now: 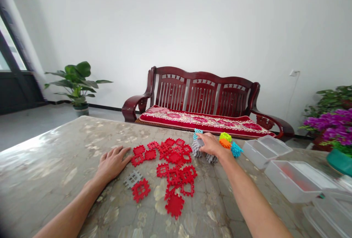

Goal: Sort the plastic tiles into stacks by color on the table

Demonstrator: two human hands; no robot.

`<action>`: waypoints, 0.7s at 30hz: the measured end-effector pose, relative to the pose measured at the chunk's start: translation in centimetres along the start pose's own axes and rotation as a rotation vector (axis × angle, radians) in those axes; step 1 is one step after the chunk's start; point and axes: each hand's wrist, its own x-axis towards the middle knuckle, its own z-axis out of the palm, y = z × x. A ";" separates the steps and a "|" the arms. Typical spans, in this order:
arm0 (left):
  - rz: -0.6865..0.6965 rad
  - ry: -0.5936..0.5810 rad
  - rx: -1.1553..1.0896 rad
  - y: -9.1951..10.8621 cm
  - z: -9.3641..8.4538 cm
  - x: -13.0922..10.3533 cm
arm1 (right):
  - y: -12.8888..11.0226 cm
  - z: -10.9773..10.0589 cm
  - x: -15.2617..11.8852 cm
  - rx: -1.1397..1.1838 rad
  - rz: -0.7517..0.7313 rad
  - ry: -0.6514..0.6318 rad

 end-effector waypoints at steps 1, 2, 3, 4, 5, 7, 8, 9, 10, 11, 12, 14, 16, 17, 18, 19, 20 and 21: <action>-0.002 -0.001 -0.006 0.0 0.0 0.0 | -0.1 0.0 0.0 -0.009 0.004 0.008; -0.006 -0.002 -0.012 0.1 -0.1 0.0 | -0.2 -0.1 0.0 -0.020 0.001 0.022; -0.010 -0.001 -0.018 0.1 -0.1 -0.1 | -0.6 -0.2 -0.1 -0.030 -0.008 0.044; -0.014 -0.001 -0.023 0.2 -0.2 -0.1 | -1.2 -0.3 -0.3 -0.035 -0.022 0.071; -0.017 -0.001 -0.026 0.3 -0.3 -0.2 | -2.1 -0.3 -0.5 -0.028 -0.037 0.098; -0.019 -0.006 -0.029 0.5 -0.6 -0.3 | -4.8 -0.2 -1.1 0.043 -0.072 0.140; -0.021 -0.008 -0.030 0.6 -0.8 -0.3 | -6.6 0.1 -1.5 0.114 -0.087 0.135; -0.022 -0.011 -0.029 0.7 -0.9 -0.4 | -8.7 0.5 -1.9 0.203 -0.103 0.119; -0.022 -0.013 -0.028 0.8 -1.1 -0.5 | -10.9 1.0 -2.4 0.287 -0.138 0.093; -0.023 -0.014 -0.025 0.9 -1.1 -0.5 | -13.2 1.7 -2.8 0.345 -0.175 0.070; -0.022 -0.015 -0.024 0.9 -1.2 -0.6 | -15.5 2.4 -3.1 0.370 -0.199 0.053; -0.023 -0.014 -0.023 0.9 -1.2 -0.6 | -19.7 3.9 -3.6 0.363 -0.216 0.018; -0.024 -0.015 -0.032 0.8 -1.1 -0.6 | -23.0 5.2 -3.8 0.324 -0.230 0.017; -0.024 -0.015 -0.037 0.7 -1.1 -0.6 | -24.3 5.7 -3.9 0.293 -0.238 0.016; -0.023 -0.016 -0.041 0.6 -1.0 -0.6 | -25.4 6.0 -3.9 0.256 -0.242 0.007; -0.024 -0.016 -0.044 0.5 -0.9 -0.5 | -26.1 6.2 -3.9 0.215 -0.245 -0.015; -0.027 -0.014 -0.047 0.5 -0.9 -0.5 | -26.7 6.4 -4.0 0.172 -0.243 -0.038; -0.031 -0.011 -0.048 0.4 -0.8 -0.5 | -27.1 6.4 -4.0 0.132 -0.237 -0.057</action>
